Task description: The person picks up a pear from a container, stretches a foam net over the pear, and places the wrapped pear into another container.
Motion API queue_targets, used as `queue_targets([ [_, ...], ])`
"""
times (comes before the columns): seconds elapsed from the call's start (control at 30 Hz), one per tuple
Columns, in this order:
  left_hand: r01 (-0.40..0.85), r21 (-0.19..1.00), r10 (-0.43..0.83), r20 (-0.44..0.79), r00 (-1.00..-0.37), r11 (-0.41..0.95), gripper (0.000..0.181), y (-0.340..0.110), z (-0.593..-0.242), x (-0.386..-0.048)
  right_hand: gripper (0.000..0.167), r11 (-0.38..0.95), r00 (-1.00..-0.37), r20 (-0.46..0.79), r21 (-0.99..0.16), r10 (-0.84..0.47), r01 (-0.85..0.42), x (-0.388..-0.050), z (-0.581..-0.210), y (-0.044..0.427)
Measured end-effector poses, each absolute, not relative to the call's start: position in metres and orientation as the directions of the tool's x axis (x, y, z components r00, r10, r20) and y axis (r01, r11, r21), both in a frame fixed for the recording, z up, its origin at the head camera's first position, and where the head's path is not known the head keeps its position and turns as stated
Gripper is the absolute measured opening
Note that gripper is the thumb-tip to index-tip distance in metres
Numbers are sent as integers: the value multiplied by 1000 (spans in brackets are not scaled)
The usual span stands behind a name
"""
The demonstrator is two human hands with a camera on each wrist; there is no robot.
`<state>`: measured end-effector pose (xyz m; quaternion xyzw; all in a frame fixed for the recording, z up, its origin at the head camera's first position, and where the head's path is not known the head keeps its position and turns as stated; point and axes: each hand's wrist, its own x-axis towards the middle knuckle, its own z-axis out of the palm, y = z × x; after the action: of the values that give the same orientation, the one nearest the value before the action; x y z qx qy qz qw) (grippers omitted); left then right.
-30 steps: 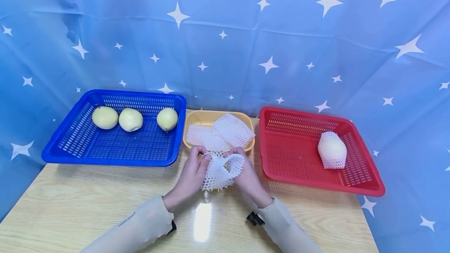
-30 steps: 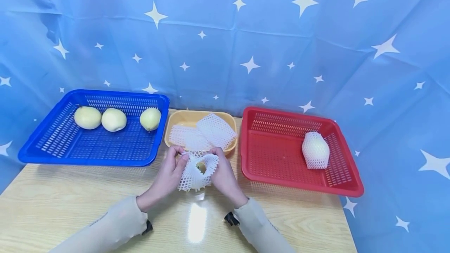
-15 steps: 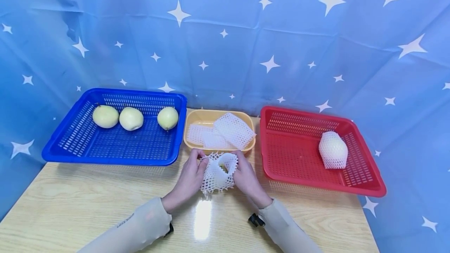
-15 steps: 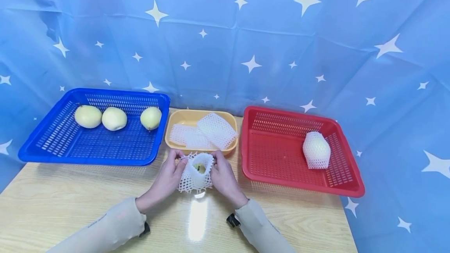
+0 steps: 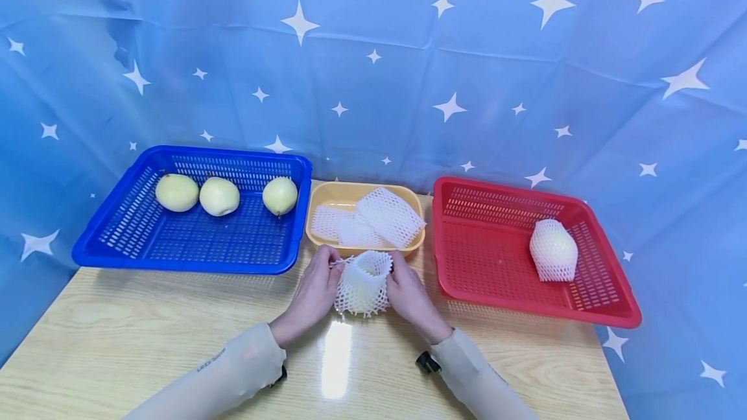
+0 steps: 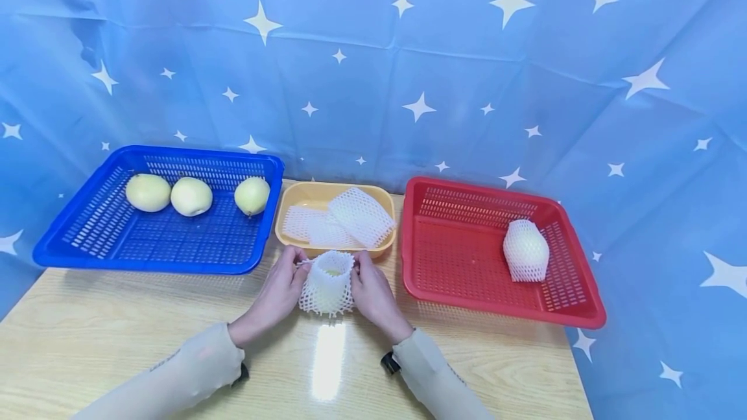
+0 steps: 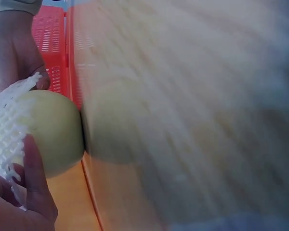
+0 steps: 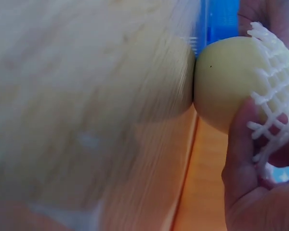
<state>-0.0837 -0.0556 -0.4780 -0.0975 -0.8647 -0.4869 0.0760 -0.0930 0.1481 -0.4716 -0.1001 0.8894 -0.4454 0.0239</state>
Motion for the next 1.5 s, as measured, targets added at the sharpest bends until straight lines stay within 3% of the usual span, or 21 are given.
queue_targets([
  [0.27, 225, 793, 130, 184, -974, 566, 7, -58, -479, -83, 10, 688, -968, 24, -699, -251, -196, -96, -468, 148],
  [0.4, 217, 777, 157, 153, -976, 590, 8, -60, -479, -81, 8, 665, -969, 1, -727, -248, -171, -97, -471, 149],
  [0.57, 175, 836, 176, 96, -980, 520, 13, -63, -478, -80, 20, 427, -964, -181, -900, -196, 82, -95, -472, 152],
  [0.67, 55, 913, 163, -12, -987, 403, 30, -66, -478, -80, 34, 259, -937, -288, -937, -199, 233, -92, -470, 154],
  [0.77, -67, 957, 156, -114, -981, 283, 53, -69, -477, -78, 42, 210, -924, -326, -935, -199, 285, -89, -468, 157],
  [0.87, -126, 970, 171, -163, -972, 208, 69, -71, -476, -76, 45, 247, -937, -290, -939, -196, 239, -89, -469, 158],
  [1.0, -91, 967, 188, -138, -972, 236, 79, -73, -475, -75, 46, 335, -956, -212, -933, -203, 135, -90, -470, 160],
  [1.23, 59, 919, 211, -27, -977, 390, 69, -75, -475, -74, 51, 607, -967, -55, -787, -247, -110, -87, -468, 160],
  [1.37, 166, 821, 240, 36, -970, 546, 63, -76, -477, -73, 53, 666, -958, -1, -719, -288, -200, -87, -468, 159],
  [1.5, 202, 765, 267, 42, -963, 611, 61, -77, -478, -74, 49, 690, -951, 14, -685, -309, -235, -87, -469, 158],
])
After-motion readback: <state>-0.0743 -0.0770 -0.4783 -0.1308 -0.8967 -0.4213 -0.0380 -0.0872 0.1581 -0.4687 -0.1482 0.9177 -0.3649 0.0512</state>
